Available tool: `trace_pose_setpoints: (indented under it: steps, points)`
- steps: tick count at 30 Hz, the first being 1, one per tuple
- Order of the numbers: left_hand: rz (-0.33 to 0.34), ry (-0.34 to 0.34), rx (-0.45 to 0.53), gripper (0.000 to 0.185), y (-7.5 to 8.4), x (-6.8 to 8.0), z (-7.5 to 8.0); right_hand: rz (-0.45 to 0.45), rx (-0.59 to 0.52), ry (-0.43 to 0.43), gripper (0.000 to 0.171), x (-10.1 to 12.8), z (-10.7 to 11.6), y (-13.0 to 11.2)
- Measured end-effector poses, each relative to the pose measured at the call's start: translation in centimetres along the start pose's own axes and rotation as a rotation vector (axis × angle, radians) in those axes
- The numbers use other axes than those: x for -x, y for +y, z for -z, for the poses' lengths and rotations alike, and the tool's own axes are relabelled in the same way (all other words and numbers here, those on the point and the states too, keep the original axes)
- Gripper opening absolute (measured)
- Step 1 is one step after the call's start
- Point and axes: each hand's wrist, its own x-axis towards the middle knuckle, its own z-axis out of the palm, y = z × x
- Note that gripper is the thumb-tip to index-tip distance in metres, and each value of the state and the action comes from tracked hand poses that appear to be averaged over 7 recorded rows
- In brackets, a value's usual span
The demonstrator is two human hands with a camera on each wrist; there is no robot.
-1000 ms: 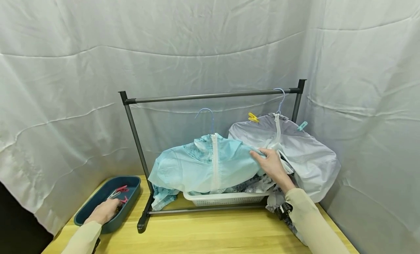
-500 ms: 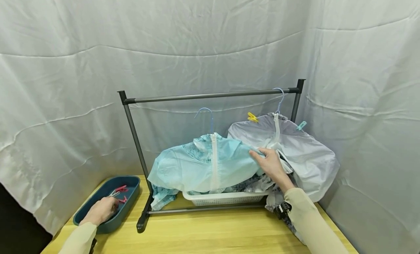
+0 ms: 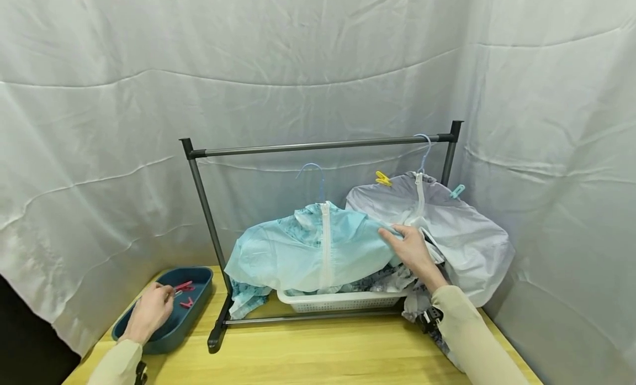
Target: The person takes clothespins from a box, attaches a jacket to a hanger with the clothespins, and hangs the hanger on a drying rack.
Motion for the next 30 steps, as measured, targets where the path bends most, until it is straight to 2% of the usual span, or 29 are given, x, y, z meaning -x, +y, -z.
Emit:
trace_pose_setpoints:
  steps: [4,7,13,17,21,24,30]
  points:
    - [0.079,0.159,0.093,0.02,1.7,0.0,-0.1,0.015,-0.01,-0.001,0.043,-0.2,-0.1,0.4]
    - [0.115,0.256,0.179,0.02,2.8,-0.2,-0.2,0.008,-0.019,-0.009,0.042,-0.3,-0.2,0.3]
    - [0.129,0.426,0.339,0.016,4.9,-1.0,-0.3,0.002,-0.017,-0.025,0.035,-0.2,-0.1,0.3]
    - [0.111,0.546,0.445,0.013,6.0,-1.5,-0.4,0.007,-0.025,-0.013,0.038,-0.3,0.0,0.4]
    - [0.093,0.617,0.523,0.011,6.9,-2.0,-0.8,0.015,-0.037,-0.012,0.042,-0.3,-0.1,0.3]
    - [0.073,0.651,0.543,0.011,7.7,-2.4,-1.1,0.022,-0.034,-0.013,0.043,-0.2,-0.1,0.3]
    - [0.031,0.658,0.567,0.011,9.7,-3.4,-1.4,0.019,-0.026,-0.005,0.041,0.1,0.0,0.3]
